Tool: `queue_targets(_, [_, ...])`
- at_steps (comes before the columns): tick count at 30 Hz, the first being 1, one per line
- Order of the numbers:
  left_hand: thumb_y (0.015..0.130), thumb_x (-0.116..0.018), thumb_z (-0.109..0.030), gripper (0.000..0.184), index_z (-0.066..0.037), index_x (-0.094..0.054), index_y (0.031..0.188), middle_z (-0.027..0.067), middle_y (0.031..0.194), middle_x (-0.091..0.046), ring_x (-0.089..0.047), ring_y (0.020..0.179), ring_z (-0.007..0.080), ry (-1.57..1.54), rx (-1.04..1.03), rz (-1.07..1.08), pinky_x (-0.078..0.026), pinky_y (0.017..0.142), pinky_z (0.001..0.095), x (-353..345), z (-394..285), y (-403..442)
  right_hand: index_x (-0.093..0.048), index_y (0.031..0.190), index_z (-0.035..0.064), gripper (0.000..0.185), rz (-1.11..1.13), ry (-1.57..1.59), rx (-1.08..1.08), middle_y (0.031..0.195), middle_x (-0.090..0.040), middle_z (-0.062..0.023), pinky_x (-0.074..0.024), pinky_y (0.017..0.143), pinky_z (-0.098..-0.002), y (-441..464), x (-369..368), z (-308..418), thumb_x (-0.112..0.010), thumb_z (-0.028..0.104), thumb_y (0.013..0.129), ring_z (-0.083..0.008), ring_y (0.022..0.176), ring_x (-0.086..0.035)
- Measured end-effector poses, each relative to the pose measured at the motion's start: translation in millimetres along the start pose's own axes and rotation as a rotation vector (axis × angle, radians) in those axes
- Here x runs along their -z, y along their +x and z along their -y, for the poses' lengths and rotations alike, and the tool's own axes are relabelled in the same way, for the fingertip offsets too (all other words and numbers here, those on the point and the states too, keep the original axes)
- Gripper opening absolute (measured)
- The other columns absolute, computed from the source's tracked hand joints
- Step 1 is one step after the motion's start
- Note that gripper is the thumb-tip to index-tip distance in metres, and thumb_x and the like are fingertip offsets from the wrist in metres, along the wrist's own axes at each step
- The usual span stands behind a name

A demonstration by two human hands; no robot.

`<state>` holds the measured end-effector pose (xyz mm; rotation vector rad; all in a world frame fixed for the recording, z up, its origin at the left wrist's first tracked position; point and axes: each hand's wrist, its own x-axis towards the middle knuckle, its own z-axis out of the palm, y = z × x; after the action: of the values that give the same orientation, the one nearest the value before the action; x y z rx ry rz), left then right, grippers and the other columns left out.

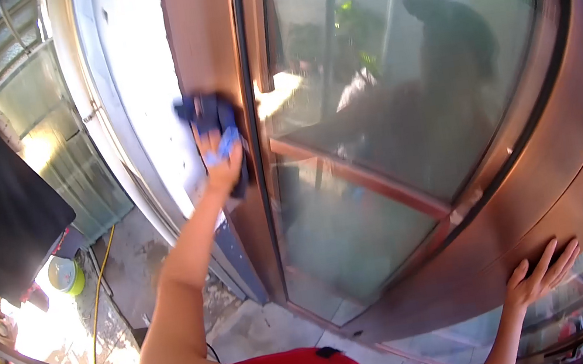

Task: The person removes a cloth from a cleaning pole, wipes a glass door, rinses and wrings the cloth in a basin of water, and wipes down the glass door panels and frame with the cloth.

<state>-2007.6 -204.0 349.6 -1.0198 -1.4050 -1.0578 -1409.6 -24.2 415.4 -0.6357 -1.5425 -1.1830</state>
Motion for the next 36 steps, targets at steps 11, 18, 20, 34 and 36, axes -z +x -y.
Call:
queue_targets(11, [0.08, -0.064, -0.024, 0.047, -0.002, -0.063, 0.122, 0.0249, 0.15, -0.034, -0.036, 0.13, 0.0538, 0.017, -0.029, 0.381, -0.024, 0.107, 0.0693, 11.2, -85.2, -201.8, -0.059, 0.133, 0.0064, 0.054, -0.05, 0.042, -0.029, 0.145, -0.044, -0.0239, -0.0367, 0.108, -0.0527, -1.2, -1.6, 3.8, -0.04, 0.047, 0.102, -0.0455, 0.13, -0.045])
queue_targets(18, [0.091, -0.055, -0.043, 0.049, -0.005, -0.058, 0.12, 0.0285, 0.124, -0.056, -0.045, 0.122, 0.0511, -0.106, -0.314, -0.294, -0.024, 0.11, 0.0619, -50.0, -124.6, 129.5, -0.067, 0.125, 0.0122, 0.045, -0.201, 0.12, -0.045, 0.136, -0.055, -0.0199, -0.0425, 0.104, -0.0502, -15.4, -8.7, -5.5, -0.051, 0.044, 0.098, -0.0419, 0.122, -0.053])
queue_targets(20, [0.096, -0.048, -0.045, 0.057, -0.002, -0.054, 0.134, 0.027, 0.14, -0.048, -0.041, 0.132, 0.0448, 0.158, -0.197, -0.284, -0.026, 0.113, 0.0539, -44.9, -165.7, 157.9, -0.063, 0.13, 0.0162, 0.042, -0.15, 0.139, -0.06, 0.142, -0.05, -0.0177, -0.0396, 0.107, -0.0493, -23.8, -6.6, -10.4, -0.06, 0.037, 0.093, -0.0397, 0.126, -0.05])
queue_targets(34, [0.085, -0.054, -0.012, 0.04, -0.016, -0.062, 0.124, -0.0045, 0.134, -0.057, -0.057, 0.104, 0.0215, -0.652, -1.092, 0.932, -0.043, 0.099, 0.0414, -20.2, -270.1, -279.9, -0.049, 0.143, 0.0146, 0.052, 0.151, 0.092, -0.259, 0.155, -0.03, -0.0195, -0.0214, 0.117, -0.0508, -48.3, 18.9, 3.2, -0.052, 0.031, 0.093, -0.039, 0.144, -0.027])
queue_targets(36, [0.085, -0.053, -0.011, 0.039, -0.011, -0.063, 0.123, 0.002, 0.116, -0.063, -0.055, 0.113, 0.0206, -0.734, -1.163, 0.947, -0.036, 0.11, 0.0405, -30.3, -241.0, -331.5, -0.048, 0.143, 0.0118, 0.055, 0.229, 0.113, -0.252, 0.155, -0.03, -0.0204, -0.0219, 0.117, -0.0507, -64.7, 35.4, 14.7, -0.054, 0.031, 0.092, -0.0394, 0.143, -0.027])
